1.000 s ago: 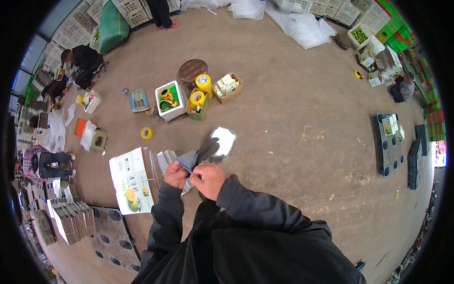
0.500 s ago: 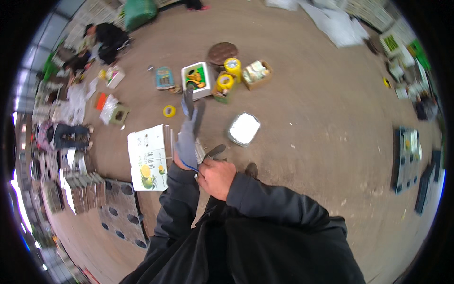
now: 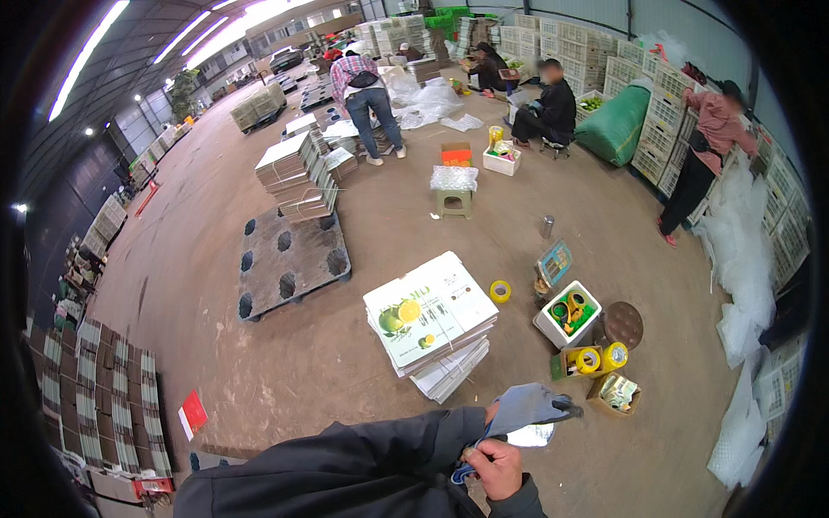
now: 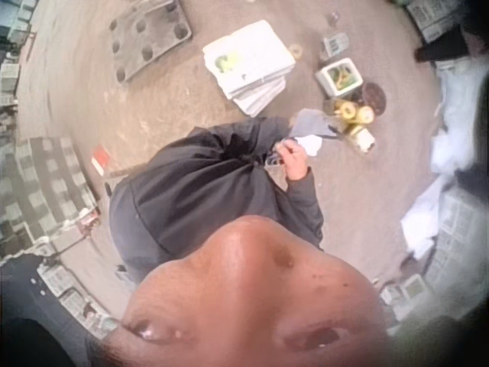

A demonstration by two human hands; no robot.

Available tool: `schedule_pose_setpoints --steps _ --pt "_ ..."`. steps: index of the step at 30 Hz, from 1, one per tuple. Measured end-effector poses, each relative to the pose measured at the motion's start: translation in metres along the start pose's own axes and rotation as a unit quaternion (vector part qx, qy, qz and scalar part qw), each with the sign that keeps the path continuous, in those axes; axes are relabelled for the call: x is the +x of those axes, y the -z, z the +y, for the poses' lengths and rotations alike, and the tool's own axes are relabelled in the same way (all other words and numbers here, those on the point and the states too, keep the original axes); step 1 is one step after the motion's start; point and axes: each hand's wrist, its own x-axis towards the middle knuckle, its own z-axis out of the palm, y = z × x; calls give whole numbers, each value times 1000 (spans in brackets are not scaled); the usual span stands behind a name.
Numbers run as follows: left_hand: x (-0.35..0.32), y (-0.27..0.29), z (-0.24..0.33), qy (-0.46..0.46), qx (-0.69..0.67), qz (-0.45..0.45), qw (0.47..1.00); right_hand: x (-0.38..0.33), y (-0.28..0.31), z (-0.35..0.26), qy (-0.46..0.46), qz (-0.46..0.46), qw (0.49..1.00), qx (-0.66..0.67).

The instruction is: The person assembles flat-packed cardboard boxes and seals them with a handheld tape dispenser. They repeatedly pick up a box, fold it into shape, and apply tape to the seams before placing the finished box aside.

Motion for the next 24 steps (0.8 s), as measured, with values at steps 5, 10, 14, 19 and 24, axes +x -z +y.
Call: schedule_pose_setpoints --steps 5,10,14,19,24 --pt "-13 -5 -4 -28 -98 20 995 11 -10 -1 10 -89 994 -56" --pt "13 -17 37 159 -471 -76 864 12 -13 3 141 -147 977 -59" --pt "31 -35 65 224 -585 -78 776 -6 -3 13 174 -140 975 0" --pt "56 -46 83 202 -725 -161 638 -40 18 16 225 -68 970 -68" --pt "59 -9 79 272 -368 -82 885 -86 56 21 175 114 978 14"
